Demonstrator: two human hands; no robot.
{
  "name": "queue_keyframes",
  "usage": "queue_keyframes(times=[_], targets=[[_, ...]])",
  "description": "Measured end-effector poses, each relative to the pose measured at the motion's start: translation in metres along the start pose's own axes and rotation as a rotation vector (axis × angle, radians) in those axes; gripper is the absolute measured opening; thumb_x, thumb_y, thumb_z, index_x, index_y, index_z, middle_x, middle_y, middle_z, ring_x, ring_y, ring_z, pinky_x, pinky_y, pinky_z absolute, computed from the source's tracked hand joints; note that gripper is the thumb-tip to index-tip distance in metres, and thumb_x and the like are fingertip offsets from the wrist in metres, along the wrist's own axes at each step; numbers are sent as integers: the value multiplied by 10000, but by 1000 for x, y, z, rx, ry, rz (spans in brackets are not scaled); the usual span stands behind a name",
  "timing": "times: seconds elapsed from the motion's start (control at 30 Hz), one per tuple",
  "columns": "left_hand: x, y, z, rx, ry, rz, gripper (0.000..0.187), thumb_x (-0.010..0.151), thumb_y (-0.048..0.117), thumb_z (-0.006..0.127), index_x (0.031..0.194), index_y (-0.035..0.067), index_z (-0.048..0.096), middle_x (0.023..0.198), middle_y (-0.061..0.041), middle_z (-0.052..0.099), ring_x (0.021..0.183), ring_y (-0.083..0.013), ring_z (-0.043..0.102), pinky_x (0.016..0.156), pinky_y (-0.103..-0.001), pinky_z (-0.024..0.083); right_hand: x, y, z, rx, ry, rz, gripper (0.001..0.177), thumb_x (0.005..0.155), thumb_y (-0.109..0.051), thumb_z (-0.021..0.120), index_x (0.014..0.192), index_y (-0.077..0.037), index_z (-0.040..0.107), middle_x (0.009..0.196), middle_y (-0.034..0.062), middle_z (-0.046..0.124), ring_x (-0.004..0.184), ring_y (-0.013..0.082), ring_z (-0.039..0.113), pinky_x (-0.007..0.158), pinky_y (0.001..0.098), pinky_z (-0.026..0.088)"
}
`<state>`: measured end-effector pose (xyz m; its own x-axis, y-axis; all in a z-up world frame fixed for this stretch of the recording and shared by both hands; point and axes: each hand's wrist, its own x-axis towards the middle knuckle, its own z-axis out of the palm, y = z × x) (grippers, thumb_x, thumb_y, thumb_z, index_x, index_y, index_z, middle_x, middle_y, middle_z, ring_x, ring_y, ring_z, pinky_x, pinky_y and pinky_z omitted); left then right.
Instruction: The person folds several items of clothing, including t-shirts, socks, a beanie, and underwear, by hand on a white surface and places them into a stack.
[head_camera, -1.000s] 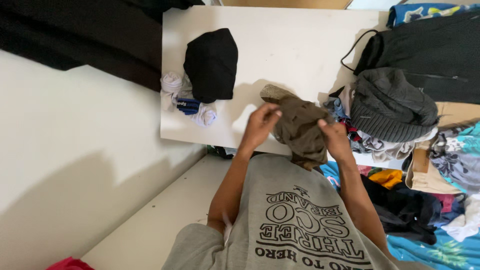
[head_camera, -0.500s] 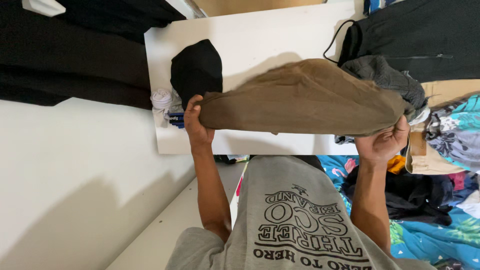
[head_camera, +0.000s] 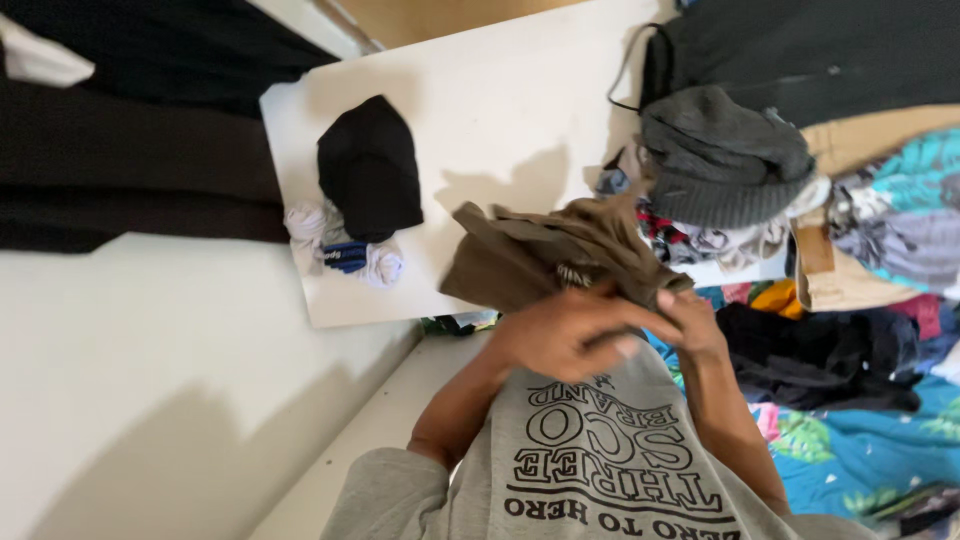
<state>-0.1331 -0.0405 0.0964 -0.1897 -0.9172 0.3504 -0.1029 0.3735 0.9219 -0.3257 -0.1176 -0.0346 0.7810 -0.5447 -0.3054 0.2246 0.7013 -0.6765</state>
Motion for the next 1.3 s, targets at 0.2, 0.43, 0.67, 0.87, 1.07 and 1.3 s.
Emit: queue_keyframes(times=[0.2, 0.43, 0.67, 0.87, 1.07, 1.3], targets=[[34, 23, 25, -147, -417, -113, 462, 773, 32, 483, 1221, 60, 373, 732, -71, 546, 528, -157, 510, 547, -281, 422, -44, -14, -3, -585, 97, -227, 406, 736, -213, 602, 1057, -1, 470, 995, 86, 530, 878, 163, 511, 742, 265, 432], [59, 12, 72, 10, -173, 146, 460, 834, 17, 480, 1249, 132, 318, 1005, -107, 532, 970, -214, 542, 813, -260, 449, -118, -19, -19, -498, 71, -563, 88, 740, -48, 556, 746, -58, 468, 713, 14, 504, 658, 92, 470, 573, 220, 360], [113, -14, 143, 300, -553, 197, 885, 514, 336, 704, 1238, 51, 283, 1214, -201, 397, 1122, -333, 373, 921, -407, 216, -202, -23, -37, -529, 585, -659, 127, 659, 31, 517, 751, -52, 484, 717, 15, 497, 630, 69, 433, 555, 204, 330], [115, -58, 243, 417, -806, 39, 614, 684, 138, 655, 1247, 137, 409, 1162, -38, 488, 1102, -216, 456, 977, -346, 326, -257, -25, -63, -624, 895, -645, 261, 660, 124, 490, 877, -21, 501, 891, 43, 529, 838, 109, 507, 750, 212, 404], [117, -91, 329, 298, -594, 124, 542, 768, 179, 601, 1233, 47, 357, 1232, -142, 416, 1126, -289, 421, 948, -381, 317, -282, -20, -124, -535, 1264, -637, 318, 720, 112, 444, 1007, -21, 470, 962, 62, 517, 923, 102, 492, 785, 200, 380], [108, -113, 361, 278, -573, 79, 443, 813, 211, 545, 1196, 40, 404, 1216, -181, 426, 1121, -319, 430, 936, -388, 336, -309, -5, -230, -729, 1546, -700, 383, 754, 118, 406, 1103, -23, 476, 1005, 81, 525, 957, 160, 502, 858, 237, 390]])
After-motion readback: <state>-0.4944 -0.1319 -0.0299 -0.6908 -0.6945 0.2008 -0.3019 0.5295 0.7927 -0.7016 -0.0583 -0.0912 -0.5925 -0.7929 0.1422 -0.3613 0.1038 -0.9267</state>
